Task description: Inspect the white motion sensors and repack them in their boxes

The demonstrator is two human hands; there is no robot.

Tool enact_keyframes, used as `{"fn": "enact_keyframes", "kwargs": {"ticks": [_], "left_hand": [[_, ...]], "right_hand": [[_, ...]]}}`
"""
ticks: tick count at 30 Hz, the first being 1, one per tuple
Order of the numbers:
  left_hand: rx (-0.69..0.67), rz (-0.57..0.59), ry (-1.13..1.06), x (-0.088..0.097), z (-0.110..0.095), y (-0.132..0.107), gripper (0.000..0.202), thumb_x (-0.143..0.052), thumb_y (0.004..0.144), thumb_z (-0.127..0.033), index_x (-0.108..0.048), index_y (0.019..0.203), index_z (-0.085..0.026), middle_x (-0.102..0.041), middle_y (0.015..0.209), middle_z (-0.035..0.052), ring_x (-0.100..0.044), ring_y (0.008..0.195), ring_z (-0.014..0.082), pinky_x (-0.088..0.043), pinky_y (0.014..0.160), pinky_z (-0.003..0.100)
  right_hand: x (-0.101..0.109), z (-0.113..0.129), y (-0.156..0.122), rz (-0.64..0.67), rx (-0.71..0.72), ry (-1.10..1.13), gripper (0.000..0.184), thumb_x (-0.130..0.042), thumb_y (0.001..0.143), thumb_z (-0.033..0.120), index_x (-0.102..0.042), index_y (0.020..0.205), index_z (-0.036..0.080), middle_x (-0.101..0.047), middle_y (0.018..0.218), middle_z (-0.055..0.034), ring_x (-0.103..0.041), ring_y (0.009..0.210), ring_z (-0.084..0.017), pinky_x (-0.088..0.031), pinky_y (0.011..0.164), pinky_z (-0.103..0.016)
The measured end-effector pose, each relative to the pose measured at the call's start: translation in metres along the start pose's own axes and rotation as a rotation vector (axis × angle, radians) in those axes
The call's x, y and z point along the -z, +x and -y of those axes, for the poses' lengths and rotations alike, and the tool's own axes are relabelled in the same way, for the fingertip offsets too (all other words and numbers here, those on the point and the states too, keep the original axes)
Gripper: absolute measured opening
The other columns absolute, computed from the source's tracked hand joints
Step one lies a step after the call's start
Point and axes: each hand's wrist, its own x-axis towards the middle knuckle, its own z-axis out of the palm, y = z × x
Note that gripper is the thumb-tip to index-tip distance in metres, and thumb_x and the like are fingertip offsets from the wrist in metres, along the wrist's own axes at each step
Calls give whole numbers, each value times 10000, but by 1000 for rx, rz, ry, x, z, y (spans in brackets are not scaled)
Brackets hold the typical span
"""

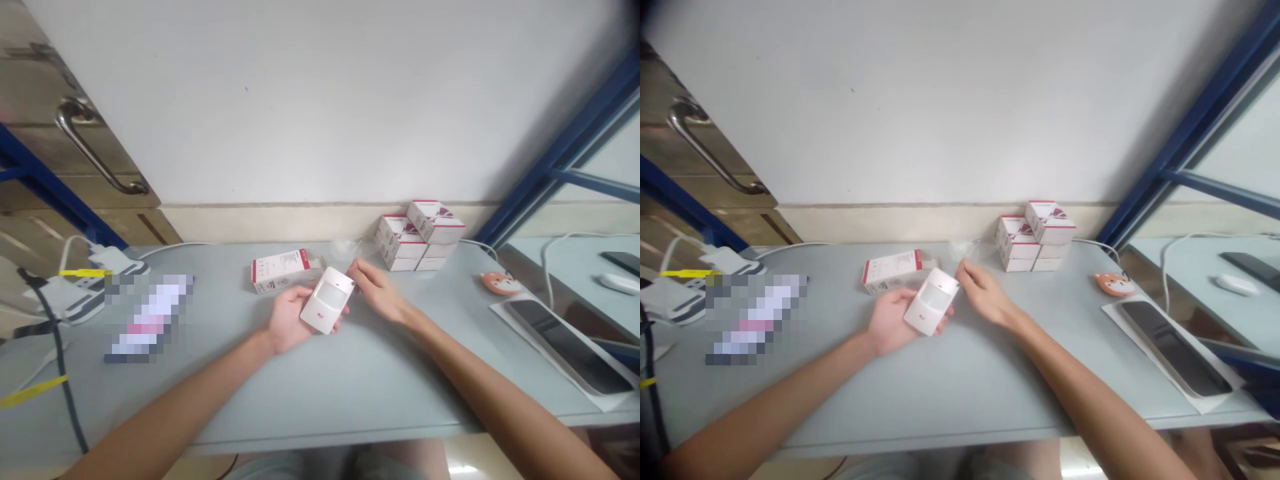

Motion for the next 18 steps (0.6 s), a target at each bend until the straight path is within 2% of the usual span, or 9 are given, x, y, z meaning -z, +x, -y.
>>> {"fn": "enact_keyframes", "kwargs": {"ticks": [2,4,6,8,11,13,15,18], "left_hand": [[-38,-36,3,-3,-2,1,477,-472,925,-355,-636,1272,-73,-775,1036,237,-715,764,308,-480,750,411],[-82,-79,27,-6,-3,1,467,-477,931,-351,-630,1284,-86,-780,1026,219,-717,755,303,-491,748,409],[-139,-120,58,-6,-3,1,462,-485,929,-344,-626,1287,-89,-783,1026,209,-724,766,304,-505,753,410],[-199,-162,77,-5,-3,2,456,-502,916,-336,-628,1278,-89,-784,1027,197,-733,784,307,-520,758,410],[-254,-214,74,-3,-1,4,465,-533,888,-327,-625,1285,-104,-788,1012,170,-740,792,304,-542,752,410],[-280,-236,73,-3,-1,5,480,-536,883,-322,-614,1315,-128,-790,1023,153,-744,809,300,-555,746,407],[-308,-248,90,-2,-1,5,490,-527,894,-320,-602,1349,-153,-792,1050,141,-748,844,297,-563,745,401],[-339,-250,130,-2,-2,5,498,-515,912,-324,-590,1381,-176,-790,1091,130,-750,876,294,-568,744,396]], "right_hand": [[2,-5,2,-57,89,-258,407,-307,1115,456,-631,973,255,-670,979,-49,-616,961,-231,-498,906,-405],[4,-15,5,-95,155,-486,472,-268,1122,445,-701,1112,257,-685,1290,-109,-594,1255,-285,-466,1093,-482],[6,-28,7,-108,158,-657,514,-281,1117,453,-749,1173,248,-553,1576,-108,-415,1515,-342,-367,1231,-556],[7,-42,8,-76,116,-758,537,-290,1114,466,-766,1235,249,-436,1698,-60,-251,1621,-378,-281,1286,-615],[7,-54,8,6,71,-786,542,-280,1116,453,-690,1409,252,-491,1667,-40,-233,1635,-383,-253,1297,-640],[7,-55,9,9,76,-773,527,-286,1117,429,-670,1424,239,-584,1591,-45,-283,1619,-367,-289,1287,-605],[8,-53,10,-34,83,-770,492,-301,1116,404,-730,1285,231,-690,1460,-63,-405,1554,-345,-360,1245,-545],[10,-46,13,-120,48,-779,499,-302,1116,411,-741,968,224,-790,1125,-107,-650,1257,-333,-490,1062,-498]]}}
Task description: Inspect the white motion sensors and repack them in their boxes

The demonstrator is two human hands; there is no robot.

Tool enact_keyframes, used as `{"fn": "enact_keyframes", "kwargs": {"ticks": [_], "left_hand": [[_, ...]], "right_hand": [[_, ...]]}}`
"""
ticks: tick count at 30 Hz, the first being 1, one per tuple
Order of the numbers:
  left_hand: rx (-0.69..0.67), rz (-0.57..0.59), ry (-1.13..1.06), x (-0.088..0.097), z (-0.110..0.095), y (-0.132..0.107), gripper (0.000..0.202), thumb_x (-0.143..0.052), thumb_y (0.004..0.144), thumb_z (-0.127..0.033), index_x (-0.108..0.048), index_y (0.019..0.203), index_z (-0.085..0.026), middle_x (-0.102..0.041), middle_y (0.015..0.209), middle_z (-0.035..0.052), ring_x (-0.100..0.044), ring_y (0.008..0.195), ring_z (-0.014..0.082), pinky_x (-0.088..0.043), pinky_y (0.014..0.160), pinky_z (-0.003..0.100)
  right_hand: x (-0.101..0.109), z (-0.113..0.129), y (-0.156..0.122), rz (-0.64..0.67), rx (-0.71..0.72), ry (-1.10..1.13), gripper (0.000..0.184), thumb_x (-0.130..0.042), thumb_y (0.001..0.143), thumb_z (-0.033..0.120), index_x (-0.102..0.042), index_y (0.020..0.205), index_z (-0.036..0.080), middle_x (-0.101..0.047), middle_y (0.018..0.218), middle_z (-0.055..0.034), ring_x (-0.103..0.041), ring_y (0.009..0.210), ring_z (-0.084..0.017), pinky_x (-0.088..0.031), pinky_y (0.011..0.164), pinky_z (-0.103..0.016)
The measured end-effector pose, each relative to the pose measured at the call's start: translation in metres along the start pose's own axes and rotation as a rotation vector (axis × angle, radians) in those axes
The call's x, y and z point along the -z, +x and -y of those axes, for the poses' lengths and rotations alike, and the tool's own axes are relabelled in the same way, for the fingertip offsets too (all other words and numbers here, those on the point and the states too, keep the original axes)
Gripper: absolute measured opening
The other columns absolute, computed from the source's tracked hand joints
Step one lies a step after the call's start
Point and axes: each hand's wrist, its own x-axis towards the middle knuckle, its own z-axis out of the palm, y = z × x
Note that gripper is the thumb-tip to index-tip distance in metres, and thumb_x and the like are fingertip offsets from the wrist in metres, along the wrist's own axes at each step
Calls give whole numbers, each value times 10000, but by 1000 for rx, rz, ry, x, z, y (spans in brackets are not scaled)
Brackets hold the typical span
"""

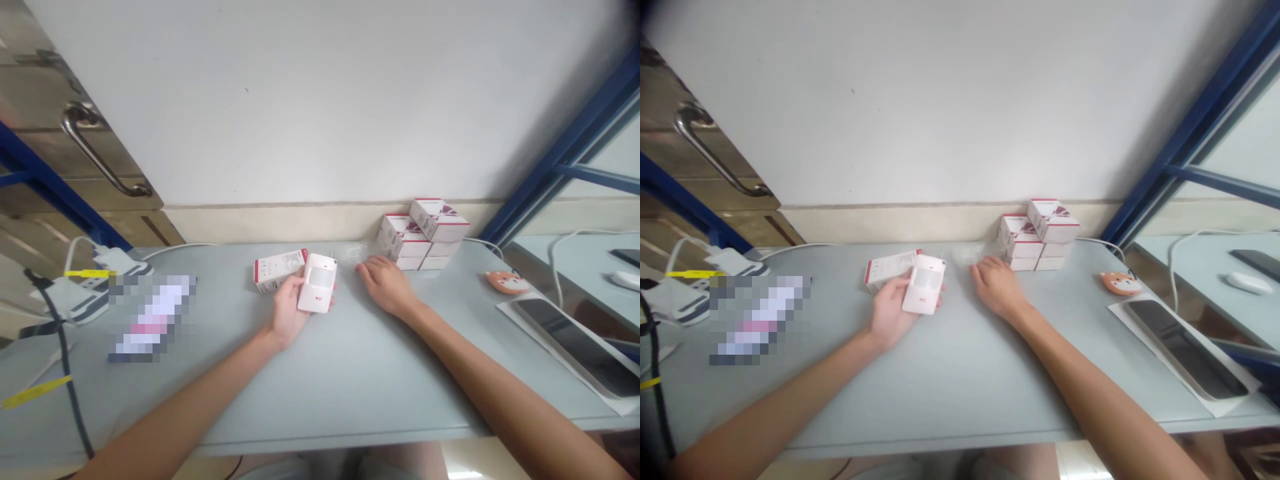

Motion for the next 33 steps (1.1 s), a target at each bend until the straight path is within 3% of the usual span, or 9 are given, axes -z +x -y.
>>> {"fn": "enact_keyframes", "kwargs": {"ticks": [3,6,9,12,14,17,19,26,33], "left_hand": [[-21,-12,30,-1,-1,-1,486,-515,914,-325,-596,1374,-190,-784,1130,117,-746,894,284,-569,751,385],[-30,-18,99,-2,0,-2,456,-525,915,-342,-603,1344,-208,-785,1117,98,-739,882,268,-556,751,360],[-23,-18,218,0,5,-2,440,-533,925,-381,-607,1326,-218,-782,1079,86,-726,850,254,-536,742,342],[-70,-36,362,2,10,-2,457,-518,951,-385,-607,1368,-220,-764,1148,93,-712,886,262,-523,754,347],[-163,-44,505,2,11,-5,464,-509,982,-356,-608,1415,-220,-733,1281,100,-695,1043,286,-518,866,364],[-303,-19,698,-2,10,-11,482,-489,1027,-322,-589,1488,-225,-613,1524,86,-533,1395,322,-409,1128,380],[-347,12,758,-5,8,-14,502,-471,1039,-313,-561,1524,-220,-554,1595,81,-438,1498,331,-336,1208,393],[-368,35,826,-4,8,-14,525,-439,1055,-318,-512,1557,-186,-497,1647,105,-410,1532,333,-284,1251,401],[-393,64,926,-1,8,-16,516,-390,1073,-328,-483,1565,-204,-548,1596,109,-518,1429,325,-379,1201,426]], "right_hand": [[5,4,0,-62,-74,-15,460,-349,1102,465,-666,865,231,-765,949,-118,-687,1044,-339,-499,922,-497],[7,9,-4,-160,-61,-23,321,-503,1051,509,-648,961,237,-761,1017,-105,-662,1054,-341,-472,937,-490],[8,15,-8,-211,-15,-40,306,-603,1001,529,-643,1072,234,-747,1101,-105,-645,1088,-349,-466,948,-485],[7,18,-9,-200,3,-83,217,-639,981,422,-654,1081,231,-743,1117,-110,-642,1107,-358,-462,941,-479],[8,17,-8,-181,-1,-99,104,-607,985,325,-664,988,239,-752,1033,-93,-660,1053,-343,-457,915,-465],[10,16,-8,-196,-12,-77,132,-572,991,293,-644,890,248,-743,924,-70,-670,922,-302,-450,838,-436],[12,17,-9,-245,-8,-49,124,-567,994,310,-635,909,252,-736,939,-71,-665,892,-287,-442,798,-417],[9,22,-10,-262,-24,-3,146,-567,1015,381,-622,969,254,-709,988,-76,-671,909,-284,-462,779,-406],[-4,13,-8,-124,157,-19,345,-578,1021,401,-618,1324,242,-651,1206,-134,-645,1087,-325,-514,934,-475]]}}
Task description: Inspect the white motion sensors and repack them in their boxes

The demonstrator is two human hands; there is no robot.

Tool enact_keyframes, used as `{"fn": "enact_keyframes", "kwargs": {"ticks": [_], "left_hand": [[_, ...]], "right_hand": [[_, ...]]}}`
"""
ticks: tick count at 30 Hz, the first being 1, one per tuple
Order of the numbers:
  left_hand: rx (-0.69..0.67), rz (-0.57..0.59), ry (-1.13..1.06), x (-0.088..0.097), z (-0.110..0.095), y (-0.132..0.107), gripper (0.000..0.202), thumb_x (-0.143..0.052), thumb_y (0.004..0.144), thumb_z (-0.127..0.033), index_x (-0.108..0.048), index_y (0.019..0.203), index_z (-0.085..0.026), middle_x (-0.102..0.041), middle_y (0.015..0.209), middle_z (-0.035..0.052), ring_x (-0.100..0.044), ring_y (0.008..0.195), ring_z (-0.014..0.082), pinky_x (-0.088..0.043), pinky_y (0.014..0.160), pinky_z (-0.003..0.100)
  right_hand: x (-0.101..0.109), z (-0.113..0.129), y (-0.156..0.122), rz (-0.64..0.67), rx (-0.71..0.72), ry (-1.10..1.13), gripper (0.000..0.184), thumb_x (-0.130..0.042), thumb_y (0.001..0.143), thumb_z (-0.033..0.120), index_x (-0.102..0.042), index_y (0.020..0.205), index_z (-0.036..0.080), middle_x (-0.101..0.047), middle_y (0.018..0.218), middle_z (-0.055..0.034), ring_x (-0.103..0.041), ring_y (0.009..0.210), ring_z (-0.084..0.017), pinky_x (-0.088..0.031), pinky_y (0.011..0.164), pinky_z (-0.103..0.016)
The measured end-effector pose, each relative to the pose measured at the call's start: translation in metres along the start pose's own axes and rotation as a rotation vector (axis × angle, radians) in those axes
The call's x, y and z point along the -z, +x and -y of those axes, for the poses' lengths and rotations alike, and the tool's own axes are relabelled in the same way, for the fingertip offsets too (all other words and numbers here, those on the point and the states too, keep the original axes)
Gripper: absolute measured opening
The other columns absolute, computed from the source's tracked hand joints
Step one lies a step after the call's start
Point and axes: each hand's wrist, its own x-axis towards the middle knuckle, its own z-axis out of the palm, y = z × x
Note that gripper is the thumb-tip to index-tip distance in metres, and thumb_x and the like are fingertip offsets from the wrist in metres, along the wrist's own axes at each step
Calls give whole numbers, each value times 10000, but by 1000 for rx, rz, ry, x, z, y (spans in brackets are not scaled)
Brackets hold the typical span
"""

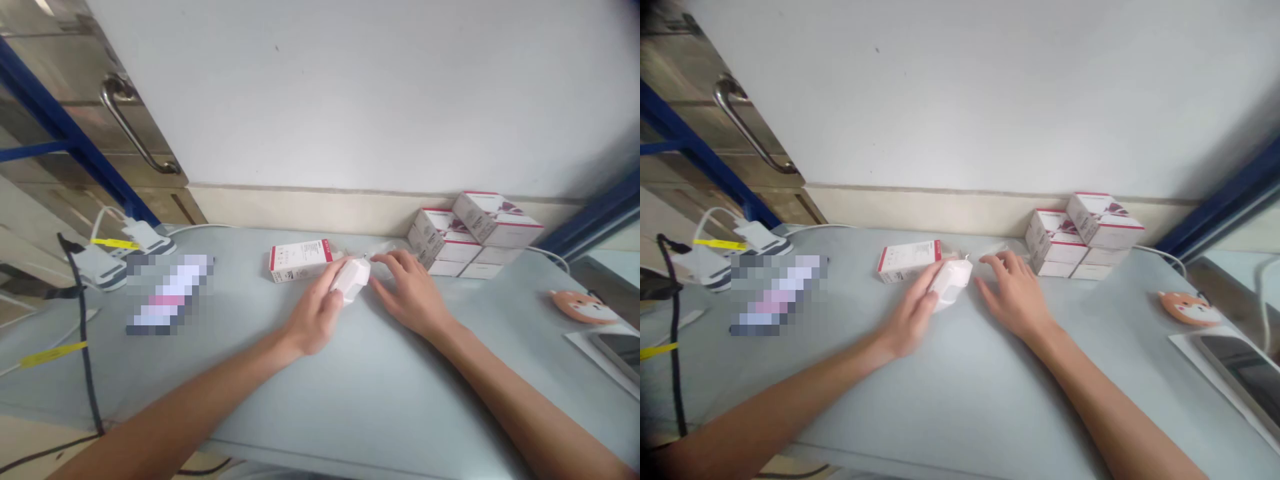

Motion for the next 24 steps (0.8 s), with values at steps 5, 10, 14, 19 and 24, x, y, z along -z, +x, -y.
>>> {"fn": "enact_keyframes", "kwargs": {"ticks": [5,10,14,19,24], "left_hand": [[-21,54,103,0,-3,-2,522,-381,1071,-333,-444,1574,-210,-528,1617,107,-521,1435,317,-425,1170,421],[10,87,83,0,-3,-4,522,-369,1085,-362,-440,1581,-215,-508,1637,105,-533,1427,314,-443,1148,413],[53,152,11,2,-3,-5,521,-346,1101,-416,-477,1563,-213,-538,1616,98,-554,1409,315,-459,1123,395],[70,187,-35,2,-5,-6,519,-357,1102,-412,-494,1570,-235,-563,1599,70,-526,1446,322,-461,1133,385],[179,158,-58,1,-9,-2,529,-372,1096,-411,-511,1579,-245,-543,1622,57,-491,1485,334,-445,1173,411]], "right_hand": [[-2,-3,1,-6,52,-52,296,-544,1013,254,-669,1280,253,-694,1165,-112,-645,1077,-318,-510,897,-449],[4,-4,2,-83,-78,-10,292,-524,989,173,-692,1212,258,-746,1026,-46,-690,869,-236,-491,810,-386],[9,-1,3,-158,-179,72,181,-590,1002,276,-743,1098,263,-728,937,-21,-681,771,-194,-467,705,-338],[15,7,4,-263,-196,222,127,-638,1001,313,-749,989,250,-702,868,-5,-638,703,-151,-487,675,-309],[21,20,3,-379,-91,308,74,-637,1003,247,-711,1004,243,-666,821,11,-593,661,-129,-506,652,-285]]}}
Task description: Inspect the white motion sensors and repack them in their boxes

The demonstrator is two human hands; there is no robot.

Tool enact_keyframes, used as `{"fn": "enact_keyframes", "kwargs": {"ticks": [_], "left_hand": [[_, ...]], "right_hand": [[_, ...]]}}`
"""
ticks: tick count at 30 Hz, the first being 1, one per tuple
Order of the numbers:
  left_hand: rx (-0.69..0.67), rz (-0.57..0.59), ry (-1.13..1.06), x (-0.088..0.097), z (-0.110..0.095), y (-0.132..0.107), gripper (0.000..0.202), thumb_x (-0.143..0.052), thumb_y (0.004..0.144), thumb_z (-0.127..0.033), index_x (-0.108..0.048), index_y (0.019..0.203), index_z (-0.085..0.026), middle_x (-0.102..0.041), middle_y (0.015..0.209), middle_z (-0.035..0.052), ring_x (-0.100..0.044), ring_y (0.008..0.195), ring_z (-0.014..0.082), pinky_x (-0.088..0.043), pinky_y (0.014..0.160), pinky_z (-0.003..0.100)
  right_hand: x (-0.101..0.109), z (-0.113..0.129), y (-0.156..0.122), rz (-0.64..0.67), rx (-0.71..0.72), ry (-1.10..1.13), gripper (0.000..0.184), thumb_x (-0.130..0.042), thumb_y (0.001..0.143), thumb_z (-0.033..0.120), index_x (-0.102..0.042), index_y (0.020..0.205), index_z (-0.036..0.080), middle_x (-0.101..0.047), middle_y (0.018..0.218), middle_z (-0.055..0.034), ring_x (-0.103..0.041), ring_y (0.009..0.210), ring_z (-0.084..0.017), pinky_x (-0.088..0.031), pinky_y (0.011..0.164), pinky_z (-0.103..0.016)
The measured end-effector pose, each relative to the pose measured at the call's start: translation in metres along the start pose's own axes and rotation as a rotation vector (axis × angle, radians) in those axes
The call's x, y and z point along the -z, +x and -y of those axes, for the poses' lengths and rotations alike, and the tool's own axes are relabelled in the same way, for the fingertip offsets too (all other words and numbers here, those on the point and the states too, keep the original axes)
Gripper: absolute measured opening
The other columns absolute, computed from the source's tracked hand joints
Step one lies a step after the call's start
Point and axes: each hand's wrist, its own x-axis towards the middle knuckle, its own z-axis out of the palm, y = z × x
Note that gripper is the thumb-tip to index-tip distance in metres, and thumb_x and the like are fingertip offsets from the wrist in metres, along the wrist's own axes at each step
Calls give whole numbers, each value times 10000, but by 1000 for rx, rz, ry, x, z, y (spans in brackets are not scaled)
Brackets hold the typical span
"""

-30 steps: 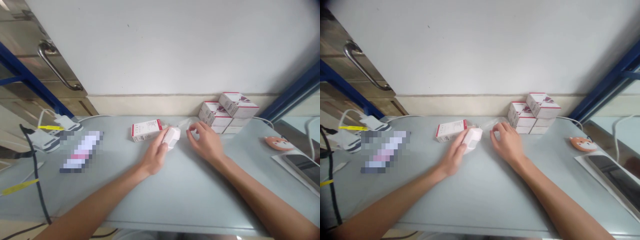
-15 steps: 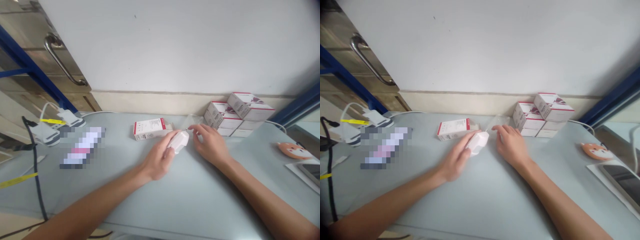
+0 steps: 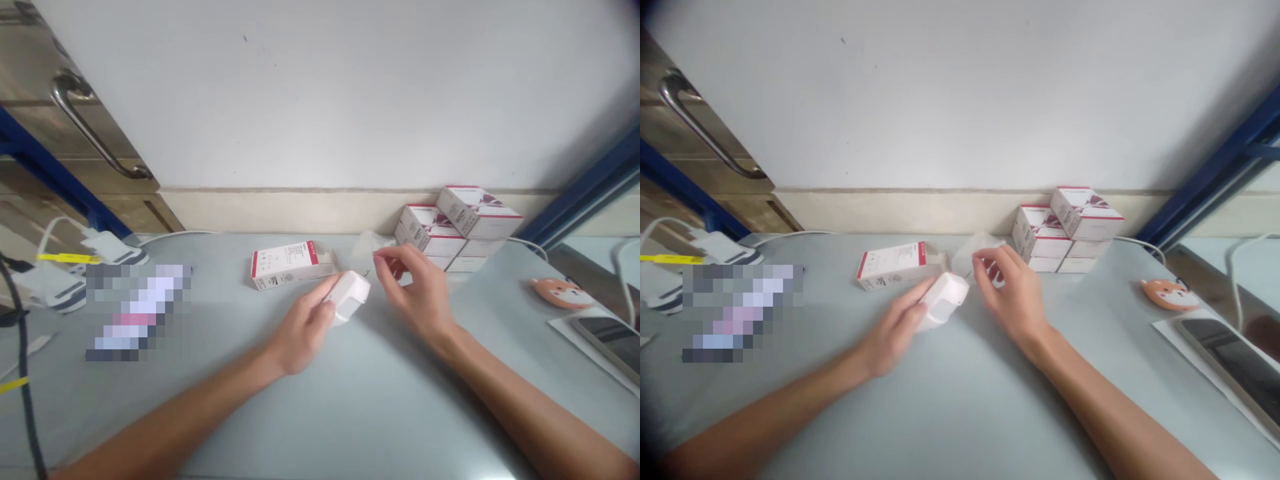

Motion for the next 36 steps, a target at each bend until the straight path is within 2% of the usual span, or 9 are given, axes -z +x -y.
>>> {"fn": "enact_keyframes", "kwargs": {"ticks": [6,9,12,14,17,21,26,31,36], "left_hand": [[63,-116,-84,-2,1,1,596,-388,1085,-417,-357,1671,-310,-331,1759,1,-288,1615,337,-344,1270,460],[69,-152,-178,-3,2,1,632,-426,1074,-447,-279,1686,-392,-252,1786,-29,-379,1551,352,-452,1173,462],[81,-172,-310,-1,1,1,651,-449,1053,-458,-269,1678,-429,-377,1728,16,-659,1198,306,-544,990,450],[87,-164,-390,0,0,1,639,-449,1044,-436,-307,1667,-409,-548,1593,58,-704,986,252,-546,913,431],[103,-137,-449,-1,0,2,614,-441,1038,-402,-359,1646,-372,-673,1408,80,-703,926,236,-530,878,405],[167,-107,-437,-3,-1,3,625,-434,1032,-426,-347,1649,-371,-611,1488,89,-705,893,224,-533,845,399],[201,-25,-322,-3,-6,1,603,-428,1030,-445,-433,1610,-280,-661,1393,111,-685,986,258,-553,860,399],[147,-43,-237,-6,-4,-1,684,-520,1038,-521,-338,1660,-303,-482,1647,98,-531,1404,327,-497,1085,405],[166,-53,-195,-8,-2,0,723,-551,1023,-556,-352,1657,-271,-478,1652,118,-515,1440,345,-495,1096,404]], "right_hand": [[-2,11,-8,23,171,29,103,-633,1004,182,-689,1058,249,-709,1008,-43,-666,841,-162,-547,720,-304],[-5,10,-11,56,164,40,110,-632,1003,179,-683,1067,253,-711,1023,-45,-673,850,-167,-561,726,-314],[-8,6,-11,76,119,54,113,-622,997,174,-679,1052,255,-724,1017,-39,-674,829,-170,-572,720,-320],[-9,3,-11,87,85,72,99,-617,995,183,-675,1032,254,-735,1018,-37,-683,829,-175,-581,729,-327],[-10,0,-10,92,13,107,60,-614,1002,222,-664,1020,250,-754,998,-30,-701,829,-178,-589,740,-331],[-11,0,-10,91,-52,134,38,-622,1003,269,-647,1017,244,-766,962,-21,-704,788,-167,-587,727,-319],[-9,3,-11,120,-63,156,55,-602,1019,286,-631,1040,244,-756,950,-26,-701,804,-168,-578,724,-317],[-6,8,-11,100,44,139,59,-577,1028,255,-633,1045,246,-734,956,-44,-680,832,-181,-574,741,-343],[-3,19,-9,61,185,159,98,-577,1024,166,-641,1023,240,-702,939,-47,-640,810,-166,-563,728,-328]]}}
